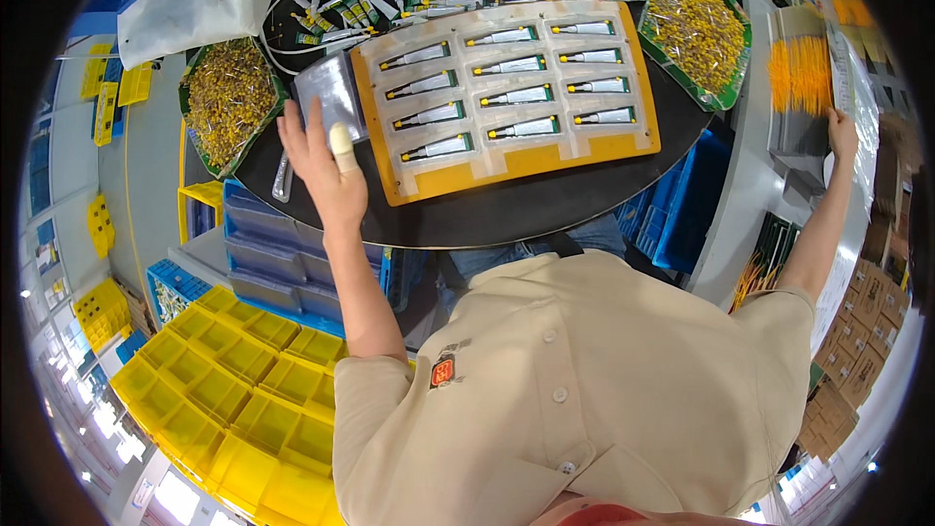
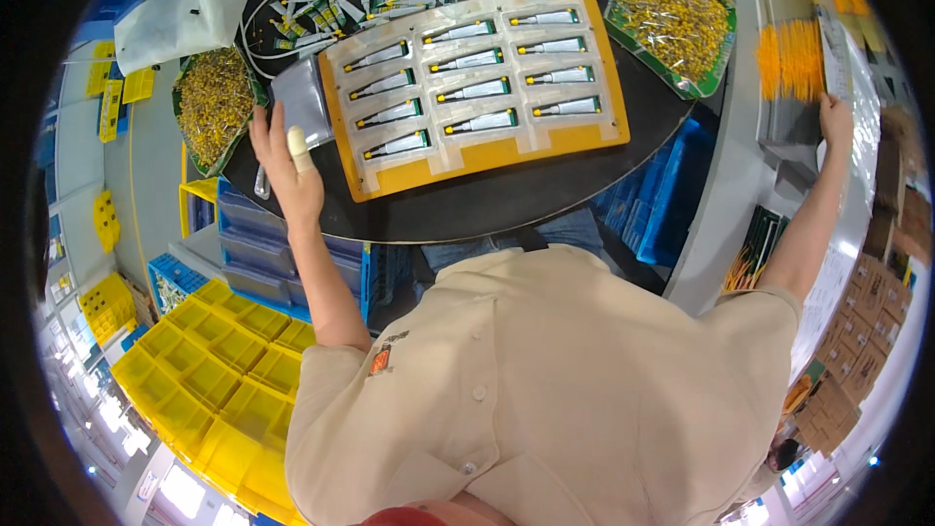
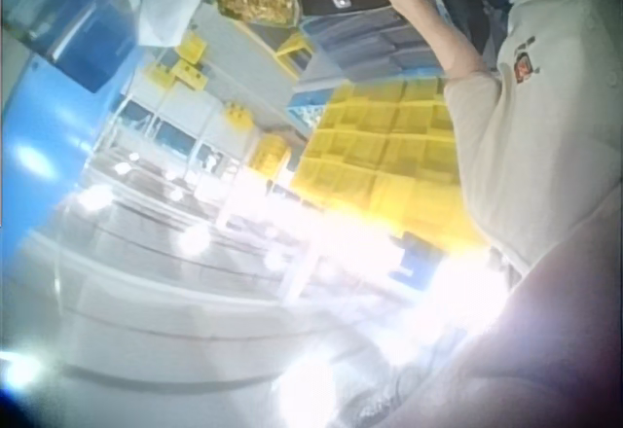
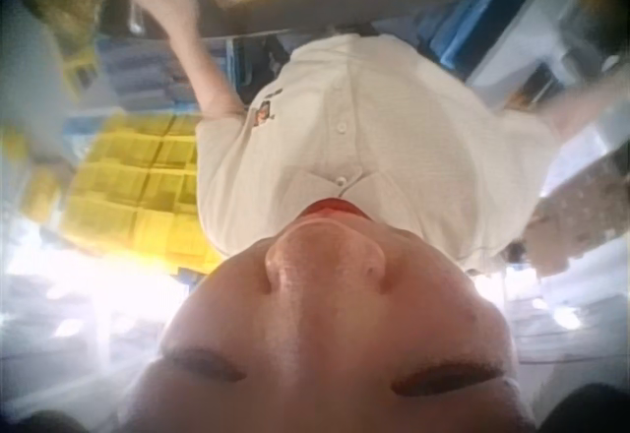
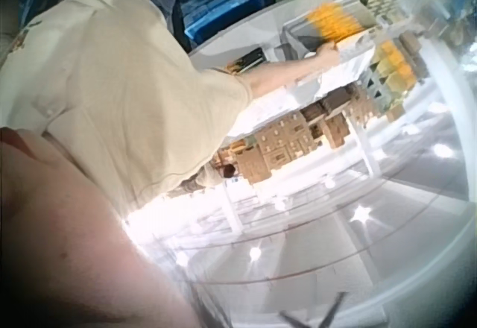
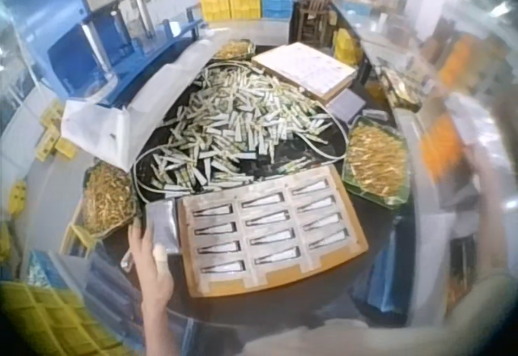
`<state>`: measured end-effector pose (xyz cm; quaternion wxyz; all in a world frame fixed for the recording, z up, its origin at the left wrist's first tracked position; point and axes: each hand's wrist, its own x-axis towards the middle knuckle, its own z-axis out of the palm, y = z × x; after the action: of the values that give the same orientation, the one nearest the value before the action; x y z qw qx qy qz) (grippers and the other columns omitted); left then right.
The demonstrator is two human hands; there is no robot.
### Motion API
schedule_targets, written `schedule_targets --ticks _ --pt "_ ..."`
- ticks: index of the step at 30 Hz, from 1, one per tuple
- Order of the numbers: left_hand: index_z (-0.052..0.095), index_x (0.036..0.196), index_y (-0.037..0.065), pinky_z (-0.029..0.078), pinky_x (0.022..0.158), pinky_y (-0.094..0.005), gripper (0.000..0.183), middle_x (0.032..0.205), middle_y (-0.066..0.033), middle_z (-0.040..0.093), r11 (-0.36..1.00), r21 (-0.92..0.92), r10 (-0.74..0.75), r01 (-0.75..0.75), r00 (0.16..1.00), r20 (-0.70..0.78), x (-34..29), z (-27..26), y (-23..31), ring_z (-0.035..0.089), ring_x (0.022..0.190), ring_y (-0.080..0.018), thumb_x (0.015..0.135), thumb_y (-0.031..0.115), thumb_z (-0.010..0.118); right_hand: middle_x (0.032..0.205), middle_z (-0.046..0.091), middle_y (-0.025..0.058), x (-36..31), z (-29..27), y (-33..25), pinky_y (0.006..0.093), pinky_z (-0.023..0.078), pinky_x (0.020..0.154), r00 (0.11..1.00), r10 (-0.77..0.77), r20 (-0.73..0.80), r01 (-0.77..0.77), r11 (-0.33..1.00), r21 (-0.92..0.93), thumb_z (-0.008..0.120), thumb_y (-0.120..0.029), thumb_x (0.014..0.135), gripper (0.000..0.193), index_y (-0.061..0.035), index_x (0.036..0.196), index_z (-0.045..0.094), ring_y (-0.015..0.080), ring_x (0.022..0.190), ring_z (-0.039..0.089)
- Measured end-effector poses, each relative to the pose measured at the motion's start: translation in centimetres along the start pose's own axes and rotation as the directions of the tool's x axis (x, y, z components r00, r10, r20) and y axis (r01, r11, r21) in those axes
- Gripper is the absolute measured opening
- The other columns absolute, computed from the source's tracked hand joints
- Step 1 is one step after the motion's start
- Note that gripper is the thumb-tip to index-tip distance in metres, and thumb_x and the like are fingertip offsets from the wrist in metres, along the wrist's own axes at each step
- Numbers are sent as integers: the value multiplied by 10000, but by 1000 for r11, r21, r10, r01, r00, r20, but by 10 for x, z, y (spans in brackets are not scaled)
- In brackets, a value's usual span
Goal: The person repeatedly places small cylindrical components into a yellow tray, then inserts yellow pins into each component. They flip the tray, apply a clear film, and repeat the process with additional components and pins throughout the clip.
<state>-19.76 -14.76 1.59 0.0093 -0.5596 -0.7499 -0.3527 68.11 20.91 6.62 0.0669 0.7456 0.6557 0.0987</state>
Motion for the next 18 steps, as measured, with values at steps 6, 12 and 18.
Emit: schedule_targets --ticks 6,12,18 --pt "508 1415 53 204 1178 -514 458 1539 -258 335 984 -171 59 -57 998 5 -3 12 26 270 1439 -454 995 234 535 1130 670 270 -51 -65 -46 486 508 914 984 153 -90 -168 965 -200 501 -137 881 389 -111 1229 673 406 1061 648" --pt "530 1386 42 299 1146 -439 392 1522 -239 370 985 -166 -48 37 997 -63 -9 -10 11 372 1397 -402 1020 180 509 1283 663 135 -195 -147 -206 358 498 988 631 90 -771 393 819 417 428 140 795 605 -172 1223 720 301 1164 641" --pt "558 1379 96 309 1128 -500 476 1471 -263 424 978 -20 205 -205 979 -12 36 27 23 400 1347 -445 906 145 577 1346 607 191 -316 -117 -376 380 409 1115 756 167 -633 644 -10 765 530 100 935 338 -8 1218 681 275 1256 575"
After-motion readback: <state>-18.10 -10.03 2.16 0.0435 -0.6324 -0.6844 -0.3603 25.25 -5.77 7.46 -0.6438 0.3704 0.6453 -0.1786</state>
